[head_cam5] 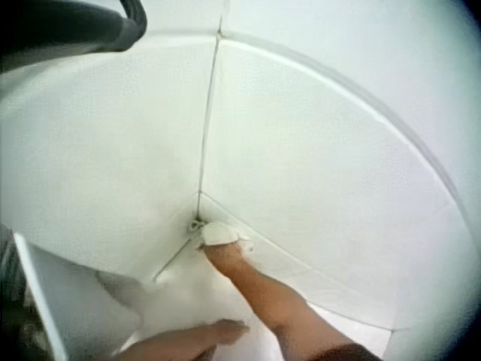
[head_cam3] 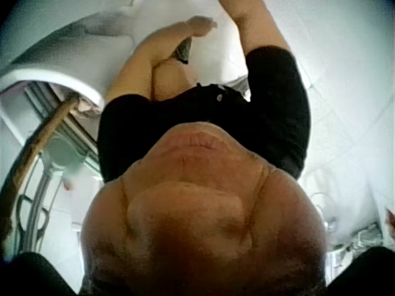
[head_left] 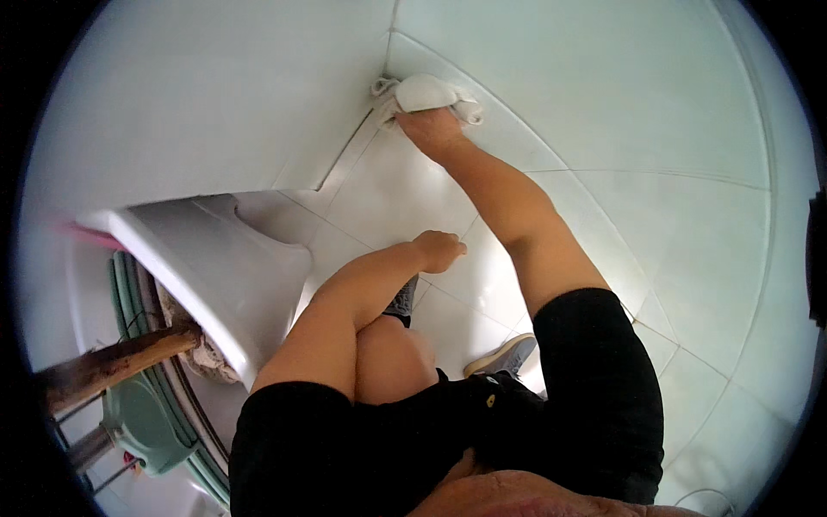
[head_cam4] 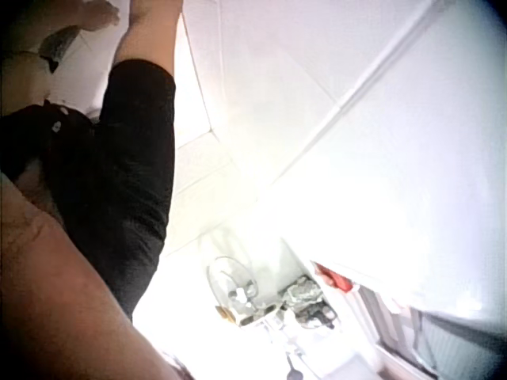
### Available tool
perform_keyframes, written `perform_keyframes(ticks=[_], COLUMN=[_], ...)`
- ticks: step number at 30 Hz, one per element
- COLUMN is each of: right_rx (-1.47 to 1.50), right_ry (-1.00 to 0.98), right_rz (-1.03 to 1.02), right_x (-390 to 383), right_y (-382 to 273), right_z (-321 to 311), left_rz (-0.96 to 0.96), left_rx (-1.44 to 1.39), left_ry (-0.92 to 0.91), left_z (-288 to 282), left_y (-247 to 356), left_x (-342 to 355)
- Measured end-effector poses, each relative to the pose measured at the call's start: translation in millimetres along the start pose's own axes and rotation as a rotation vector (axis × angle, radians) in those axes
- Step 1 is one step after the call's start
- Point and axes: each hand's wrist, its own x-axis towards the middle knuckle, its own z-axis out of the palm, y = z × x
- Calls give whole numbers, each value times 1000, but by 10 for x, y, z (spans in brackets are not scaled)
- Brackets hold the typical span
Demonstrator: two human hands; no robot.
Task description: The person scrubs the wall tiles with a steel wool pad, wipes them with a cloth, and then washes the cloth in a basin of soapy water.
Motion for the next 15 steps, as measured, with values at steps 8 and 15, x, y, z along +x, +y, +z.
perform_keyframes(ticks=[8,15], right_rx=[18,798], right_ry=[199,171], right_rz=[-45,523], right_x=[-158,-1370], right_y=[159,249], right_z=[1098,881], left_rz=[-96,-221], left_rx=[15,-15], left_ry=[-72,-121], left_z=[48,-53], left_y=[-392,-285], left_x=[-172,-527])
